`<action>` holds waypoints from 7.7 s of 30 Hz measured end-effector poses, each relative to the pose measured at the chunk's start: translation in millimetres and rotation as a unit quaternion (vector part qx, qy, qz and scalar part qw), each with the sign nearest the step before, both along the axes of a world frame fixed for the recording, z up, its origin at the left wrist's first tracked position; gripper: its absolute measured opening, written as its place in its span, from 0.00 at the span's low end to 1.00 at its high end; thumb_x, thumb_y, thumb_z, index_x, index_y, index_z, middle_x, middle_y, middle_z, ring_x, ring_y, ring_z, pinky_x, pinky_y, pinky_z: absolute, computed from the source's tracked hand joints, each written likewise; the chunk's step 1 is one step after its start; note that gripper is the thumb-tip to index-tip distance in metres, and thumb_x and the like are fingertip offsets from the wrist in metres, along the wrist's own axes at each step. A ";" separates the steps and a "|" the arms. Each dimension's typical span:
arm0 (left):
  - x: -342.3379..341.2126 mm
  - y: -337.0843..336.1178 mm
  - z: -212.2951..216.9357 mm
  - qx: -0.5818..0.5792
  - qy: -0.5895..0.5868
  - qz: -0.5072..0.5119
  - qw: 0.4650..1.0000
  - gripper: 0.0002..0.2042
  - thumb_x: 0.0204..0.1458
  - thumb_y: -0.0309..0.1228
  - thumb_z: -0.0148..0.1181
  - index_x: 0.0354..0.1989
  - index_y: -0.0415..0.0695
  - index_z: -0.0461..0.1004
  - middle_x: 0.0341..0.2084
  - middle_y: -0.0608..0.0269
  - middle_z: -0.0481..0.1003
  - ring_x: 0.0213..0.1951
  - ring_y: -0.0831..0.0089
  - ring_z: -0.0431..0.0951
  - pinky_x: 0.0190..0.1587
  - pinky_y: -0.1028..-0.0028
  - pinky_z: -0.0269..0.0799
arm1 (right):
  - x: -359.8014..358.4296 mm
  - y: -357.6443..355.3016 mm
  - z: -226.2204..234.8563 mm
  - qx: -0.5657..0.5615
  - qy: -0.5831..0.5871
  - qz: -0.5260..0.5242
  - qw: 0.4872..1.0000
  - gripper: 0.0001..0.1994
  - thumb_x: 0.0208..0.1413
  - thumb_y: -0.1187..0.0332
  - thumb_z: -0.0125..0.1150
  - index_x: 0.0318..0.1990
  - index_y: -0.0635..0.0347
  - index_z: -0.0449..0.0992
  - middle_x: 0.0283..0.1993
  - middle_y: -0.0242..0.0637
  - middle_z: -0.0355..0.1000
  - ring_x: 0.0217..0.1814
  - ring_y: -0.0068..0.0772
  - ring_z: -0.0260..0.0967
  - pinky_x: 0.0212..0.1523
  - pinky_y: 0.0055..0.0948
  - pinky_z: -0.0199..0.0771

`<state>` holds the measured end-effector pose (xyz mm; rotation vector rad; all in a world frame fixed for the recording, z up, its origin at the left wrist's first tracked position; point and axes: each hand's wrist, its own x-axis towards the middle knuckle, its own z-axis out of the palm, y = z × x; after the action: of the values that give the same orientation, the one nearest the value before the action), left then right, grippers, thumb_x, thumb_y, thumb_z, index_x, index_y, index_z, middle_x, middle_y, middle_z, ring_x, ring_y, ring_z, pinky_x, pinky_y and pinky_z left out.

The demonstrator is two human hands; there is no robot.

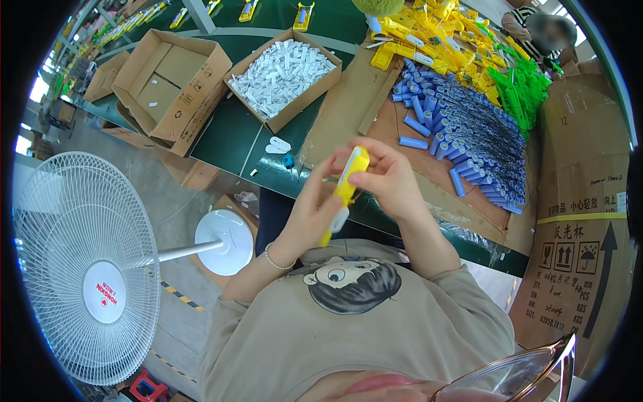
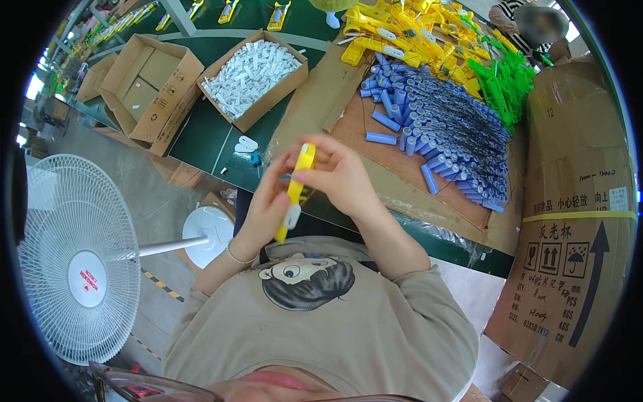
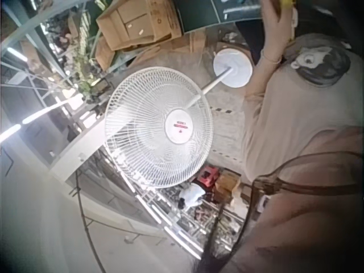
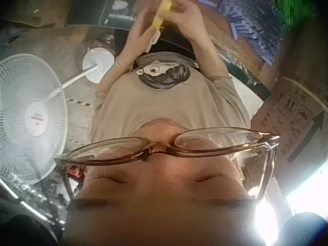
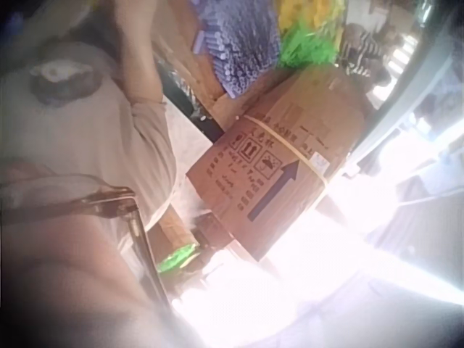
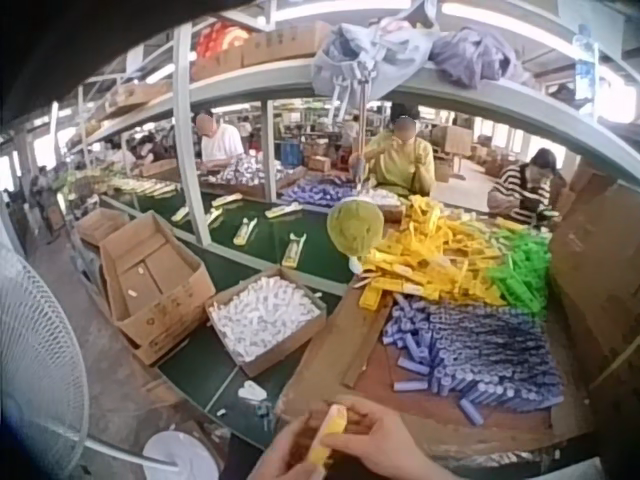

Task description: Assembling small electronic light components by inserting a circuit board and securing plastic parts.

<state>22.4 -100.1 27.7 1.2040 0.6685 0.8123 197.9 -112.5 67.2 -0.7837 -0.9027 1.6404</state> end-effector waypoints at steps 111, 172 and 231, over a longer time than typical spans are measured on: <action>-55.3 55.8 4.9 0.001 -0.098 0.304 0.947 0.23 0.50 0.22 0.59 0.54 0.41 0.57 0.42 0.57 0.72 0.38 0.73 0.77 0.42 0.74 0.75 | -77.2 162.5 21.5 -0.095 -0.084 0.025 0.992 0.08 0.52 0.67 0.62 0.31 0.60 0.72 0.23 0.27 0.66 0.21 0.15 0.56 0.21 0.17 0.55; -28.3 61.7 -57.9 0.237 -0.016 0.199 0.951 0.29 0.51 0.37 0.56 0.59 0.36 0.57 0.52 0.46 0.65 0.53 0.57 0.67 0.57 0.63 0.62 | 76.5 280.9 21.0 -0.117 -0.171 -0.167 0.964 0.14 0.53 0.77 0.56 0.47 0.72 0.68 0.37 0.45 0.71 0.40 0.40 0.73 0.38 0.29 0.78; -5.3 60.2 -53.5 0.505 0.126 0.275 0.808 0.14 0.41 0.25 0.60 0.40 0.44 0.72 0.39 0.60 0.69 0.47 0.59 0.69 0.47 0.62 0.65 | 144.4 141.7 50.3 0.395 -0.217 -0.241 0.859 0.28 0.56 0.54 0.51 0.56 0.69 0.61 0.51 0.53 0.67 0.54 0.47 0.65 0.56 0.44 0.65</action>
<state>17.2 -39.9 -25.8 2.1577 0.8456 1.6335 342.3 29.2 117.5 -0.7076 -1.4258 0.5471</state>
